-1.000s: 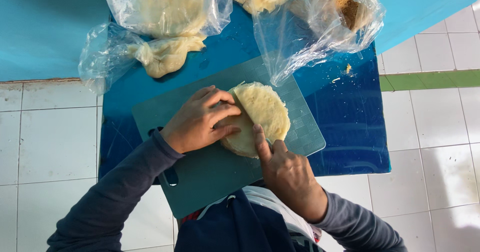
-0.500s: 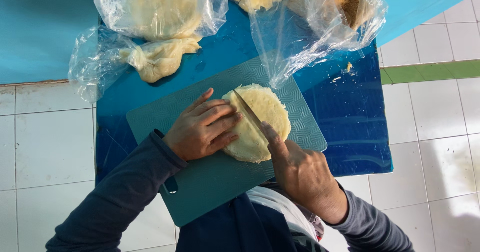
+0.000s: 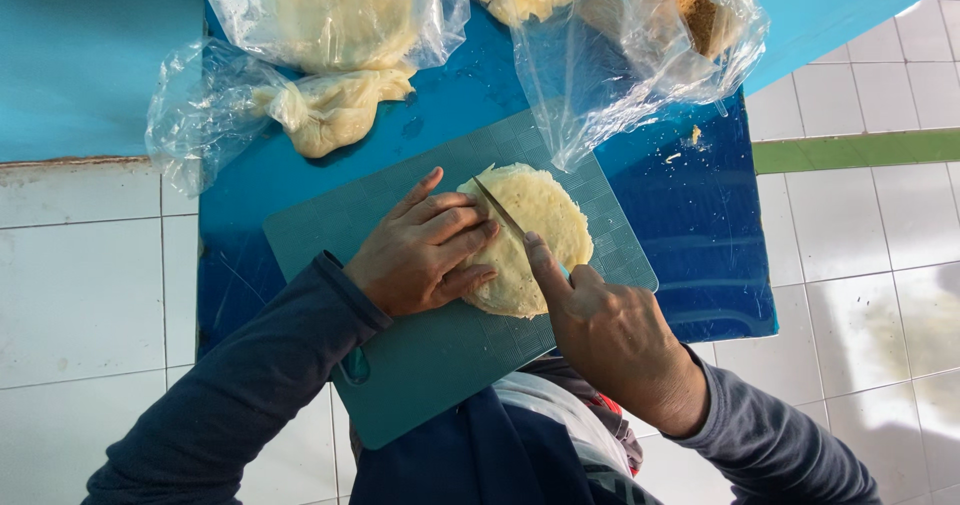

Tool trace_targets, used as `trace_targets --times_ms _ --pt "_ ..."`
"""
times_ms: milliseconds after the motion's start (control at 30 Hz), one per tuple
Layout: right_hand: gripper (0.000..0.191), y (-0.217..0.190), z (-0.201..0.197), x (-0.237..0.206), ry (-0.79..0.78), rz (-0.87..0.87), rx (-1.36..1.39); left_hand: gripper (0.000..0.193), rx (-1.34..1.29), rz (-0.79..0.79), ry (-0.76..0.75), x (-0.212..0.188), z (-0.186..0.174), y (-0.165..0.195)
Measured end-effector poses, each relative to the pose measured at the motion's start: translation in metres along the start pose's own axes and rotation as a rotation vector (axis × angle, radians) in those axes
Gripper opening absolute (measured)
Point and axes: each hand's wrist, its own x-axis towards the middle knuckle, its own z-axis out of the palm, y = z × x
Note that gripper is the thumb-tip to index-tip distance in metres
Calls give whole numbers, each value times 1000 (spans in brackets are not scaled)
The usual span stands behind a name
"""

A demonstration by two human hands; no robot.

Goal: The person sits at a table with a cutting board on their lap and cuts a round dough disc into wedges using a knife. They then stretch and separate thin dough layers by hand, stack the layers, and wrap a dough ball in a plastic bag.

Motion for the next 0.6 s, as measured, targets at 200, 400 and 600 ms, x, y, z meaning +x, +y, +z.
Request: trace_targets --times_ms 200,400,600 --pt "54 1 -7 10 -81 -8 -35 53 14 9 0 -3 3 2" --pt "70 9 -27 27 -363 44 90 59 -2 40 36 -1 6 5" --pt "71 0 -47 45 -559 121 112 56 -35 39 69 -4 2 9"
